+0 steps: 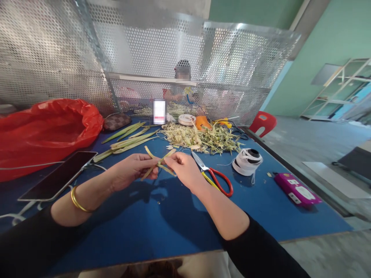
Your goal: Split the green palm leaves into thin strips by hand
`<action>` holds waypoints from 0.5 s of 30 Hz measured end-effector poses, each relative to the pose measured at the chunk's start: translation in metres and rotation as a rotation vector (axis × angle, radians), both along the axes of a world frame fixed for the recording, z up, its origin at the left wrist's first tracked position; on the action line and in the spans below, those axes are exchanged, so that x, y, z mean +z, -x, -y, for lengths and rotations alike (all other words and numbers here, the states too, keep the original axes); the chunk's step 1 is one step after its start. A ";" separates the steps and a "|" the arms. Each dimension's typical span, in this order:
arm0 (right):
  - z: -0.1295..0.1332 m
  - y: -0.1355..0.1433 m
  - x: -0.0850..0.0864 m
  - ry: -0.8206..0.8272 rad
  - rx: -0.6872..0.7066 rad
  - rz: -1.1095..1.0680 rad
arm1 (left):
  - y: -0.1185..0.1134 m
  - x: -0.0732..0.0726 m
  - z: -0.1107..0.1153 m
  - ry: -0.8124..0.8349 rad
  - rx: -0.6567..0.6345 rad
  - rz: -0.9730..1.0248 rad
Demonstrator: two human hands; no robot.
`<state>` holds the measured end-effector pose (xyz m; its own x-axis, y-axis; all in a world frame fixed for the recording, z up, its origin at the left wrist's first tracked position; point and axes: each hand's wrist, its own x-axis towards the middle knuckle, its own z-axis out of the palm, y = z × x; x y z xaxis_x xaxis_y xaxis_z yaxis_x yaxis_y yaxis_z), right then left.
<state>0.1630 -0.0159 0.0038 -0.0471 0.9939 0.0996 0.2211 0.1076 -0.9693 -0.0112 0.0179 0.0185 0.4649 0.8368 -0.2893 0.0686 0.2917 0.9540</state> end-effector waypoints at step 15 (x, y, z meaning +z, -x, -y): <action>-0.003 0.005 -0.014 -0.081 -0.096 -0.233 | -0.015 -0.012 0.011 -0.166 -0.011 -0.075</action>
